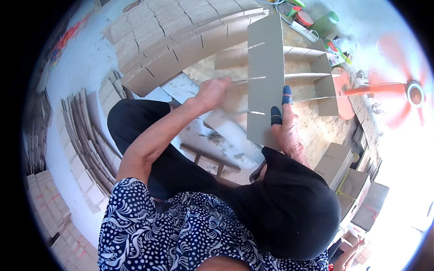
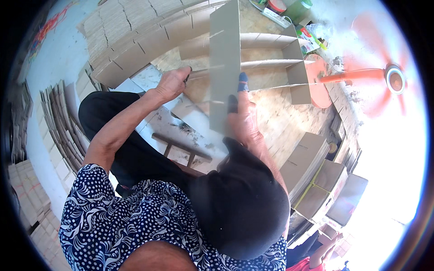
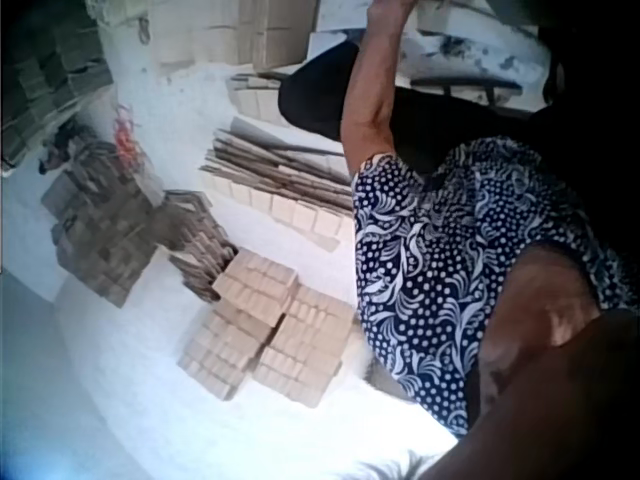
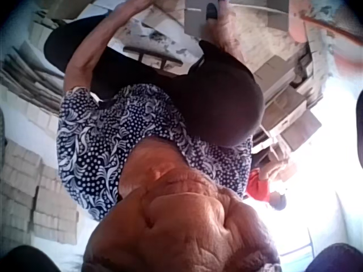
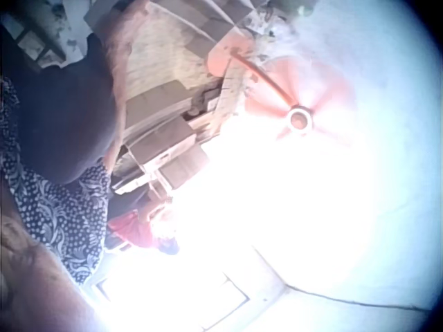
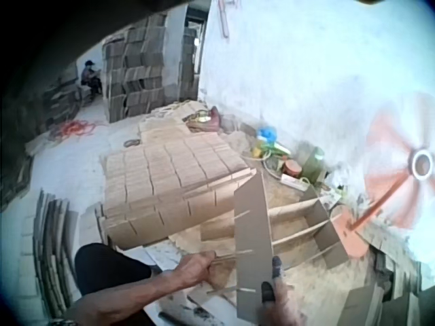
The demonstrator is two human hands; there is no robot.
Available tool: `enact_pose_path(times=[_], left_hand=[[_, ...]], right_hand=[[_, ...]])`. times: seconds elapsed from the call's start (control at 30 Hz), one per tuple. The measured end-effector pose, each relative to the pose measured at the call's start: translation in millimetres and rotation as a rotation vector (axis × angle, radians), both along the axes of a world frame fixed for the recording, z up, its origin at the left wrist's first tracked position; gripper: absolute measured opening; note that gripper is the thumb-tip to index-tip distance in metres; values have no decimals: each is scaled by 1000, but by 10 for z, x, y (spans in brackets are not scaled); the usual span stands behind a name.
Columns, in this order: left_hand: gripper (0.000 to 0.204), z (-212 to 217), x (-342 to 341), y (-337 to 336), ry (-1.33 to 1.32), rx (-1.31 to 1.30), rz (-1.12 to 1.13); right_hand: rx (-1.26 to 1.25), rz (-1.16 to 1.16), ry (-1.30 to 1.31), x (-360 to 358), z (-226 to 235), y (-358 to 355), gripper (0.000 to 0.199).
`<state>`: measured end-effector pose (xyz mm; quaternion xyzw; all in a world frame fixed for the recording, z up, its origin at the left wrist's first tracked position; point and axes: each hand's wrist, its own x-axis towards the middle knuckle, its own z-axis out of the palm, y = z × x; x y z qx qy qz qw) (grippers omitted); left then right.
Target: The person sits at a low table and repeatedly inserts thin cardboard strips into pre-cut slots on a larger cardboard frame. They handle the strips one at a time, aligning and pushing them into place to form a grid-like structure.
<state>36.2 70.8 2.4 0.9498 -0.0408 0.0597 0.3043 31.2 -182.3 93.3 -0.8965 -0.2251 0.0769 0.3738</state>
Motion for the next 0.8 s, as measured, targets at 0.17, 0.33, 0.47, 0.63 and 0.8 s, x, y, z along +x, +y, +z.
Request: enact_pose_path(times=[0.17, 0.33, 0.47, 0.63, 0.8], left_hand=[[16, 115, -156, 73, 33, 42, -5], [18, 135, -286, 89, 73, 22, 22], [18, 118, -313, 12, 91, 7, 21], [18, 59, -247, 70, 73, 3, 74], [20, 72, -256, 79, 62, -6, 18]], right_hand=[[-34, 56, 18, 15, 54, 28, 92], [-26, 158, -48, 2, -5, 43, 88], [-52, 167, 27, -23, -163, 69, 87], [116, 211, 61, -11, -504, -13, 93], [25, 195, 126, 52, -586, -69, 98]])
